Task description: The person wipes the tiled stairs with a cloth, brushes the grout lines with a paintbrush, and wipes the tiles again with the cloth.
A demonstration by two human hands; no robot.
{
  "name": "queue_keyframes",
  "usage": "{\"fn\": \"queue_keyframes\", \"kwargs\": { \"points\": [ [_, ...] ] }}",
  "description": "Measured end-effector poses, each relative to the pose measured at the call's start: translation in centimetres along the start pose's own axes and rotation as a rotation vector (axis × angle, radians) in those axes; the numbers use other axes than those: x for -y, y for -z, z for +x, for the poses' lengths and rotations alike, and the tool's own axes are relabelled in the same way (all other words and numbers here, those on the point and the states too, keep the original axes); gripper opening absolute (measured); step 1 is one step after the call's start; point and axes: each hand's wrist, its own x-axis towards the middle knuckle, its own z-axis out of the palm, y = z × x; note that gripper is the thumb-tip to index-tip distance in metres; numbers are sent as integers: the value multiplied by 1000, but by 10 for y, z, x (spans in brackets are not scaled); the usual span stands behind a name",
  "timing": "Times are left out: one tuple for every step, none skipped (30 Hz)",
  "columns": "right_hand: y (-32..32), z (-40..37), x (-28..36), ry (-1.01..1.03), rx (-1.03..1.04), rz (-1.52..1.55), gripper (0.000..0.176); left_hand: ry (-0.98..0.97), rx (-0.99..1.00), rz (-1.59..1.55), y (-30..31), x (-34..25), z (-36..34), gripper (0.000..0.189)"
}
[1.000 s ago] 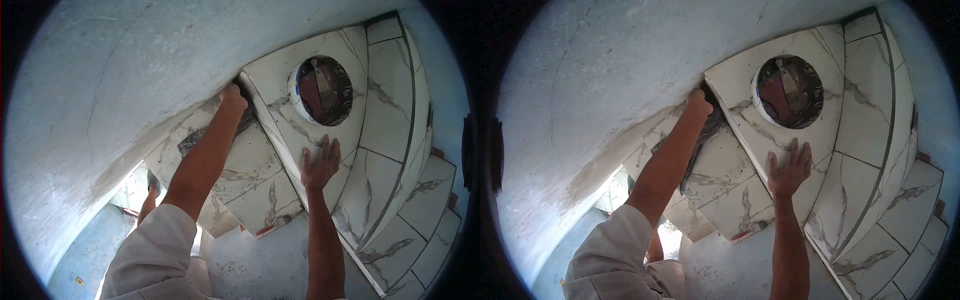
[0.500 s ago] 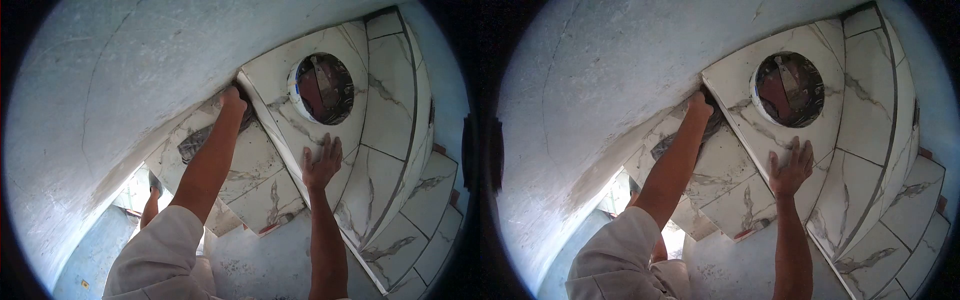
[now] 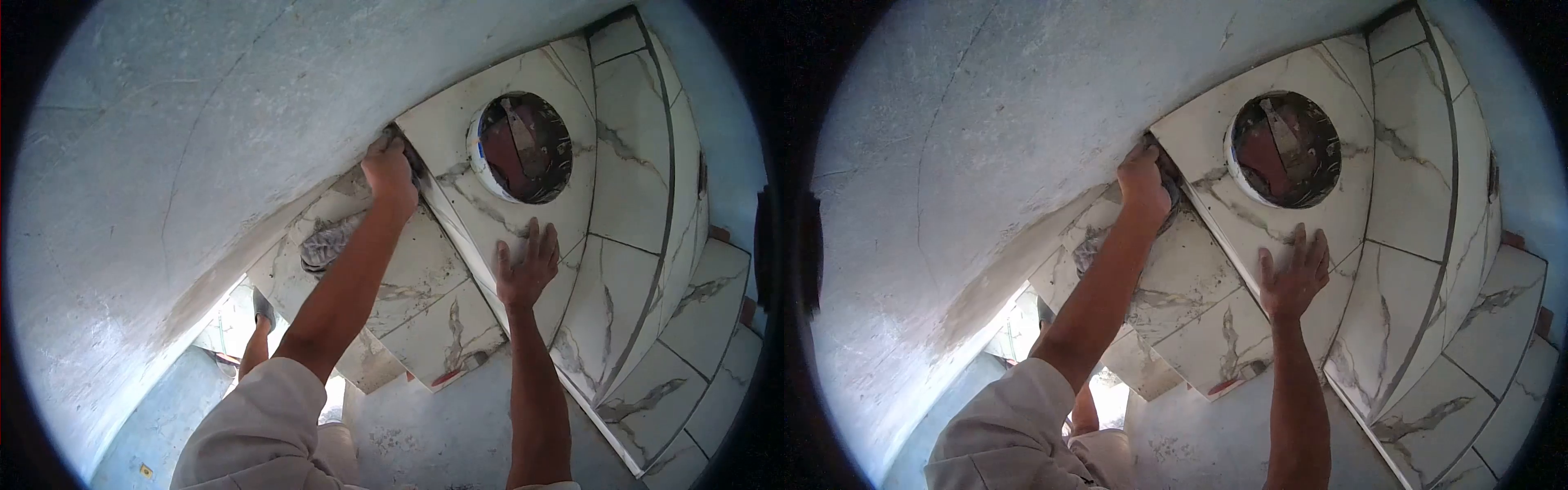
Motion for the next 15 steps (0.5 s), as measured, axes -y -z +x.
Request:
{"fn": "queue_keyframes", "kwargs": {
  "points": [
    [1,-2,0,-2,5,-1,75,4,-3,3,1,4,-11,38],
    [2,-1,1,-8,14,-6,75,-337,-70,346,1,8,-20,30],
    [2,1,2,-14,21,-10,75,-679,-137,688,1,10,-21,23],
    [2,0,3,-11,26,-12,75,-675,-141,688,6,17,-18,23],
    [2,0,2,-13,24,-8,75,-768,-150,687,10,27,-11,24],
    [1,1,2,-14,18,-3,74,-865,-157,683,8,28,-7,25],
    [1,3,2,-14,19,-8,74,-861,-157,680,6,31,-2,25],
    [1,4,1,6,4,25,74,-923,-189,660,4,36,1,26],
    [1,3,0,21,-8,59,73,-984,-217,644,2,37,-1,26],
    [1,3,0,15,3,52,73,-972,-214,651,3,39,-7,26],
    [2,2,1,8,18,20,73,-935,-210,684,5,42,-18,26],
    [3,1,3,0,22,-9,73,-907,-201,713,6,43,-28,27],
    [2,-1,3,-2,22,-8,73,-854,-110,721,16,61,-47,27],
    [0,0,0,10,7,12,73,-809,-22,723,23,80,-63,27],
    [-1,1,0,21,-6,30,74,-816,-22,718,21,86,-67,27]
  ]
}}
